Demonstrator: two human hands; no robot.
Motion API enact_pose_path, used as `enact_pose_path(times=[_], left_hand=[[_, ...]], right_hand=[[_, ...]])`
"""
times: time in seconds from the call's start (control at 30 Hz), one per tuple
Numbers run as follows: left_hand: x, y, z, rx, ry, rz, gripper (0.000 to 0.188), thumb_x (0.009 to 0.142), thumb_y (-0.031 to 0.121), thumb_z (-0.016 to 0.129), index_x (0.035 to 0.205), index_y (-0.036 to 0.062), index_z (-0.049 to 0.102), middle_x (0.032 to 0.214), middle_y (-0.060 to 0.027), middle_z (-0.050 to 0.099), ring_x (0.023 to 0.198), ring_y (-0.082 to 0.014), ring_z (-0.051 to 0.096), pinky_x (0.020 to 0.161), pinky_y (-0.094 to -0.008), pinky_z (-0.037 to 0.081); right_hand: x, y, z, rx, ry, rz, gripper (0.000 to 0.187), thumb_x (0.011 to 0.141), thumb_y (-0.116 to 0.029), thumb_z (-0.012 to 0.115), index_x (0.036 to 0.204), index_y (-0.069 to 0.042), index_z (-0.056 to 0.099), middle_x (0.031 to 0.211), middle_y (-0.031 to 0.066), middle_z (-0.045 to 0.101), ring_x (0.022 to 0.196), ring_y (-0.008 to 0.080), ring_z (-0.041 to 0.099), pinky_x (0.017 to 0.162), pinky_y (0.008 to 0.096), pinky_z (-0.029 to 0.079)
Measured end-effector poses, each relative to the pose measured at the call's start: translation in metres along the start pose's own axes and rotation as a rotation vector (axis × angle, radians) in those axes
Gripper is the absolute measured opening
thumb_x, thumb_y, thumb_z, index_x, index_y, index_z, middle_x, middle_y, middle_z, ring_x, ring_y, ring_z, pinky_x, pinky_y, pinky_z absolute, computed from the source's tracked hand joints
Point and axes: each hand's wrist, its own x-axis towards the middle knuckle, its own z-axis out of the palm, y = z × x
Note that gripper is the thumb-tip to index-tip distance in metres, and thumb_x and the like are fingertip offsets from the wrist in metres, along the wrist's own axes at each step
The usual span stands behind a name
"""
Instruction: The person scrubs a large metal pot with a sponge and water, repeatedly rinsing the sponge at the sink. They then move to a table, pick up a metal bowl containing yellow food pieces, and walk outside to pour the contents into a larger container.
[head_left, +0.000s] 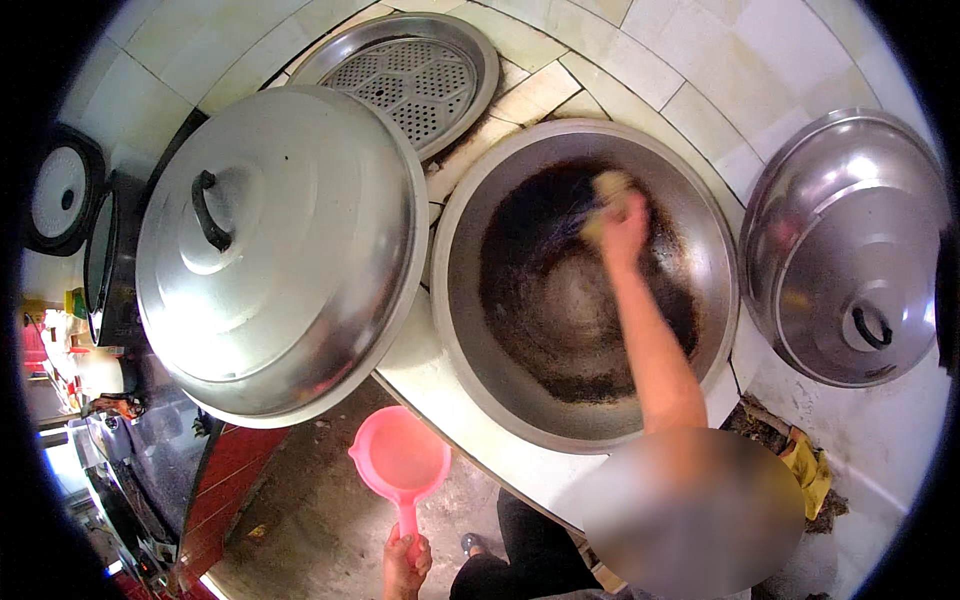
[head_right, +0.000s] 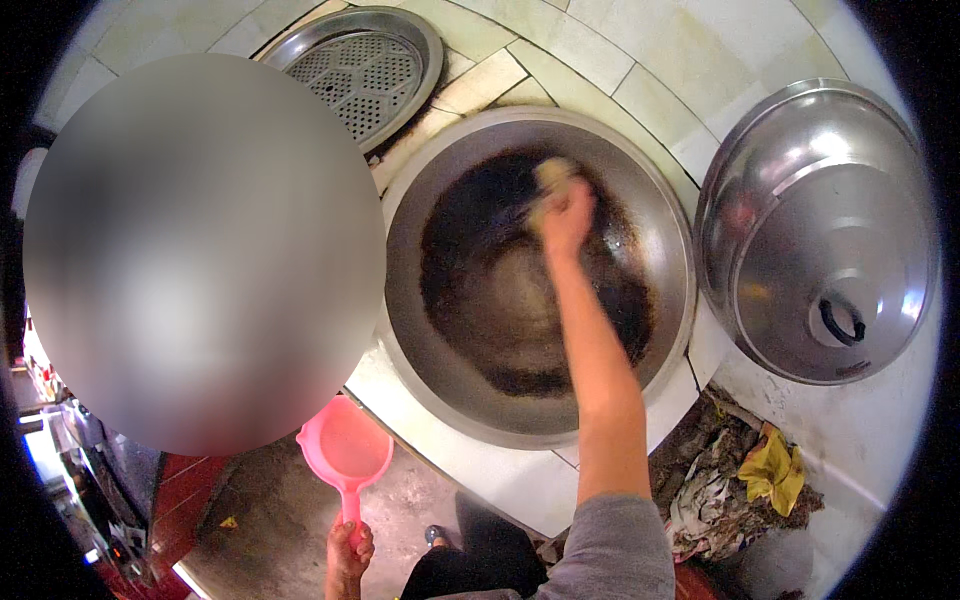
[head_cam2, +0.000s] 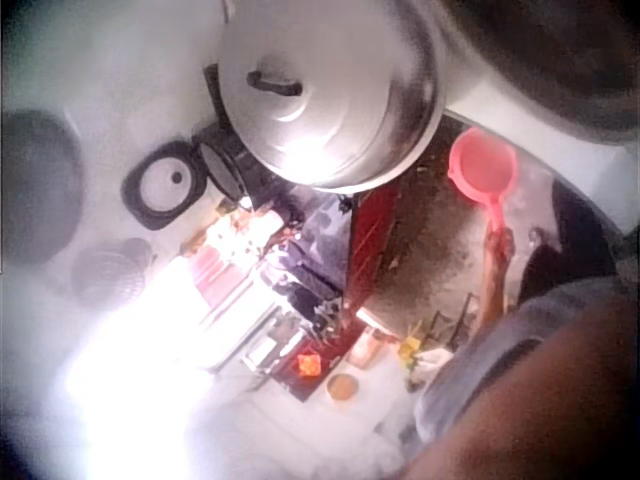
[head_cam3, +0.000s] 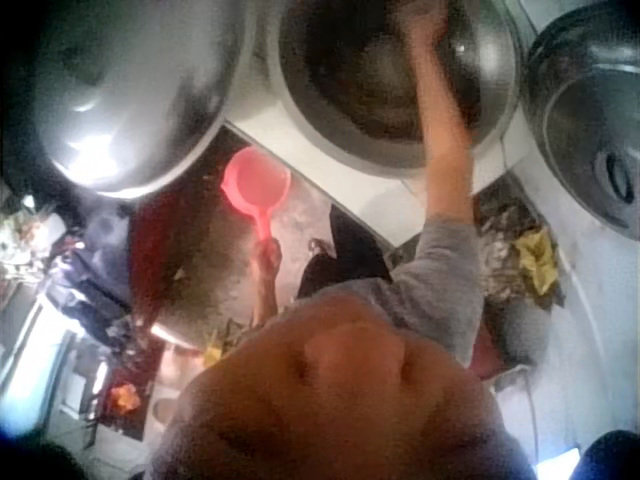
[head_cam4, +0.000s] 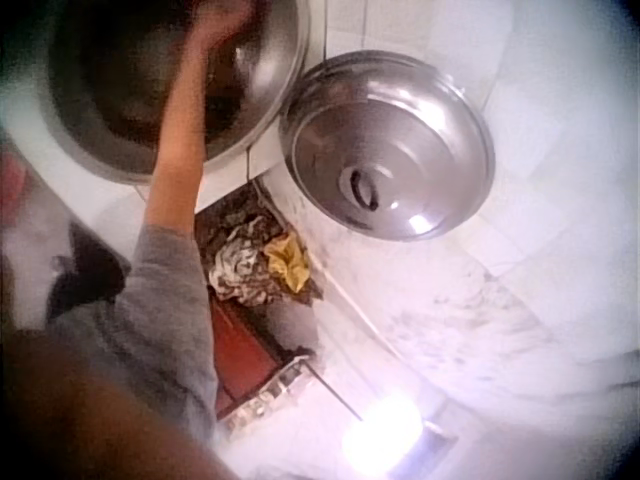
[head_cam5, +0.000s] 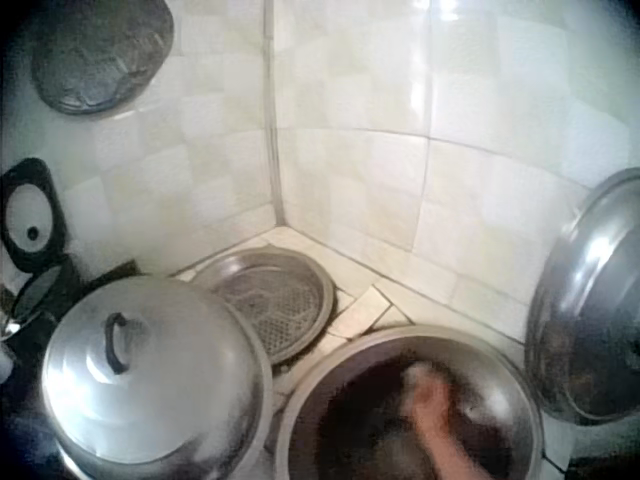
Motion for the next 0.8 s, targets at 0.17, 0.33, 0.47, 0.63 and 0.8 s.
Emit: enact_pose_path(times=[0.17, 0.33, 0.47, 0.63, 0.8], left_hand=[[0.014, -0.008, -0.024, -0.016, -0.024, -0.005, 0.025, 0.083, 0.018, 0.059, 0.104, 0.0117, 0.046, 0.065, -0.0075, 0.053, 0.038, -0.0122, 0.040, 0.029, -0.0226, 0.030], [0.003, -0.010, -0.013, 0.014, 0.000, 0.008, 0.025, 0.083, 0.018, 0.059, 0.103, 0.0094, 0.046, 0.067, -0.0085, 0.053, 0.040, -0.0123, 0.041, 0.030, -0.0225, 0.031], [0.005, -0.002, -0.002, -0.045, -0.006, 0.035, 0.028, 0.082, 0.016, 0.061, 0.104, 0.0081, 0.046, 0.065, -0.0076, 0.053, 0.038, -0.0125, 0.042, 0.030, -0.0224, 0.030], [0.002, 0.002, -0.006, -0.019, -0.067, 0.043, 0.029, 0.085, 0.015, 0.058, 0.110, 0.0064, 0.046, 0.065, -0.0090, 0.053, 0.038, -0.0123, 0.042, 0.031, -0.0227, 0.031], [0.005, -0.004, -0.012, 0.038, -0.064, -0.001, 0.034, 0.085, 0.014, 0.057, 0.116, 0.0057, 0.046, 0.065, -0.0090, 0.053, 0.038, -0.0126, 0.042, 0.032, -0.0224, 0.031]], right_hand=[[0.101, -0.017, -0.005, -0.291, 0.102, -0.080, 0.045, 0.079, -0.003, 0.054, 0.124, -0.006, 0.050, 0.116, 0.0233, 0.052, 0.107, 0.0390, 0.050, 0.094, 0.0448, 0.041], [-0.037, -0.132, 0.055, 0.157, -0.671, -0.623, 0.046, 0.076, 0.008, 0.048, 0.118, -0.007, 0.056, 0.112, 0.0190, 0.053, 0.107, 0.0345, 0.050, 0.093, 0.0410, 0.041], [-0.115, -0.120, -0.013, 0.243, -0.900, -0.441, 0.042, 0.076, 0.006, 0.051, 0.113, -0.009, 0.061, 0.110, 0.0159, 0.056, 0.104, 0.0315, 0.053, 0.091, 0.0384, 0.043], [-0.010, 0.059, -0.092, -0.532, -0.182, -0.154, 0.035, 0.081, -0.002, 0.053, 0.115, -0.010, 0.057, 0.096, 0.0165, 0.056, 0.092, 0.0349, 0.055, 0.080, 0.0442, 0.044], [-0.036, 0.124, -0.055, -0.663, -0.503, -0.264, 0.057, 0.072, -0.002, 0.059, 0.127, -0.013, 0.048, 0.107, 0.0176, 0.054, 0.098, 0.0376, 0.054, 0.085, 0.0440, 0.045]])
